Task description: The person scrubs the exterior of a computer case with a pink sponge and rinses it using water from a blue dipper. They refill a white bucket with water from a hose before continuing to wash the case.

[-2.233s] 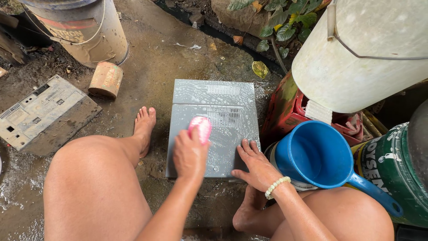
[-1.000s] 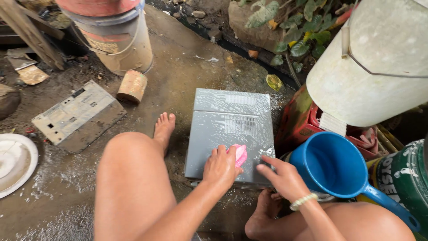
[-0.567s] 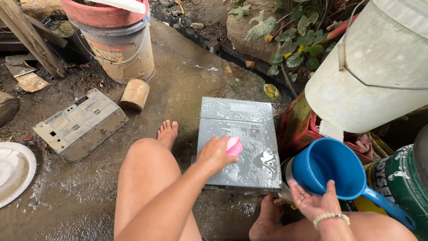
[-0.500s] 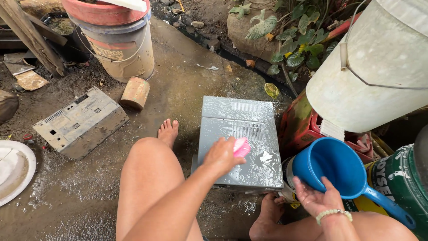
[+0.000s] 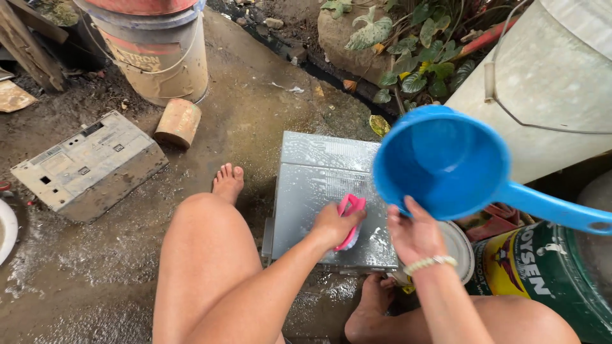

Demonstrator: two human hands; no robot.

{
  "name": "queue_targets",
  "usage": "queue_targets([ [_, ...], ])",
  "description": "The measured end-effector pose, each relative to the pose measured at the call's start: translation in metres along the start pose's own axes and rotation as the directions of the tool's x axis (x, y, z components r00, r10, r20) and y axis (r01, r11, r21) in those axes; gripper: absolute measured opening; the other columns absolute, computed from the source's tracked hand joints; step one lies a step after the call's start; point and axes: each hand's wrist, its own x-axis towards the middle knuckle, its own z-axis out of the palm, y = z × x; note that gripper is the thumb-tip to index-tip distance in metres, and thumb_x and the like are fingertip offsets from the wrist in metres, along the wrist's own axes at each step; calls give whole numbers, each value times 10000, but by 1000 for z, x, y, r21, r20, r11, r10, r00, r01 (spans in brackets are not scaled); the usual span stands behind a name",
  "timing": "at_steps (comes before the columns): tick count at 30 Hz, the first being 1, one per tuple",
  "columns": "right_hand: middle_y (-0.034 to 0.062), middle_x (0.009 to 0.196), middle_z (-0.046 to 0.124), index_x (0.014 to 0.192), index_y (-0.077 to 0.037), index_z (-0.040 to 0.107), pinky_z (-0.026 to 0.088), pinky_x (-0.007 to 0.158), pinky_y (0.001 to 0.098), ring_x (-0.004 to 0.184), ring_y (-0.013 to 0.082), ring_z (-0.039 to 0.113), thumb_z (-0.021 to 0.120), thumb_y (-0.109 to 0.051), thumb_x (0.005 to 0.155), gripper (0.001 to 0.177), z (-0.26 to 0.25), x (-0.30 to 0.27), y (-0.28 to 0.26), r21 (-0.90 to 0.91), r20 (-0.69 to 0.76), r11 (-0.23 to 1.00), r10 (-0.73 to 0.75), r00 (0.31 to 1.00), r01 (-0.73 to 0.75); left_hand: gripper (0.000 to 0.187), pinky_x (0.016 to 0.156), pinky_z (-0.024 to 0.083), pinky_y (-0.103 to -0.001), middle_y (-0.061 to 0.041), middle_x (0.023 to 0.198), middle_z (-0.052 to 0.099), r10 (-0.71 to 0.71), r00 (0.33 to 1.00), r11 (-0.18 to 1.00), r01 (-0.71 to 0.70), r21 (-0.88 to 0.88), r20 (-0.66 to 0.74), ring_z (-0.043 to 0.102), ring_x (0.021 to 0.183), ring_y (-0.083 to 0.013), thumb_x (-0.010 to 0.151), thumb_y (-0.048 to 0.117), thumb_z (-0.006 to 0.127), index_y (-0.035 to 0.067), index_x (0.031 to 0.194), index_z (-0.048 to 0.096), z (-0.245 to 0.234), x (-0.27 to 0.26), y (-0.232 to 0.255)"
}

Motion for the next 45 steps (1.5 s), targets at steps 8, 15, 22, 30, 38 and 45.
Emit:
queue_targets([
  [8,143,956,666,1126,-49,555,636,690,357,768,242,690,617,-190,955,230,85,21,55,66,65,993,90,994,-94,318,619,518,-359,-105,804,711,-159,987,795,115,-595,-22,655,687,-193,892,333,660,20,918,712,-20,14,-10],
  [15,104,826,685,1069,57,642,515,520,226,630,144,603,567,-174,954,269,74,42,32,-118,151,945,321,935,-305,440,800,534,-489,-234,1060,660,312,831,948,-240,210,-461,644,957,-404,827,315,826,16,1082,627,-38,6,-12],
  [22,109,784,651,1010,43,607,411,489,224,589,119,518,573,-195,953,247,51,46,-33,-462,-30,822,361,932,-334,590,802,553,-532,-226,1126,549,507,859,635,-428,643,71,592,1033,-421,698,265,877,78,1177,587,2,-25,-18],
  [30,107,753,631,957,-33,578,401,518,267,576,145,506,610,-206,947,176,64,38,-55,-577,14,782,296,955,-234,518,814,539,-515,-212,1126,582,371,747,765,91,638,-551,605,1018,-406,805,314,834,49,1164,570,-40,32,-13],
  [38,96,699,652,854,-39,611,408,500,270,549,138,527,599,-232,941,212,100,49,-60,-607,173,774,351,920,-181,254,793,528,-546,-194,1118,586,462,871,720,-258,644,-167,603,990,-403,1025,231,591,53,1205,584,52,42,0],
  [45,92,685,643,853,-34,604,397,475,257,533,135,529,588,-223,946,212,117,72,-53,-584,267,792,391,881,-175,452,768,553,-512,-172,1148,592,631,715,620,-232,749,-301,609,1002,-401,838,211,746,69,1240,597,24,92,6],
])
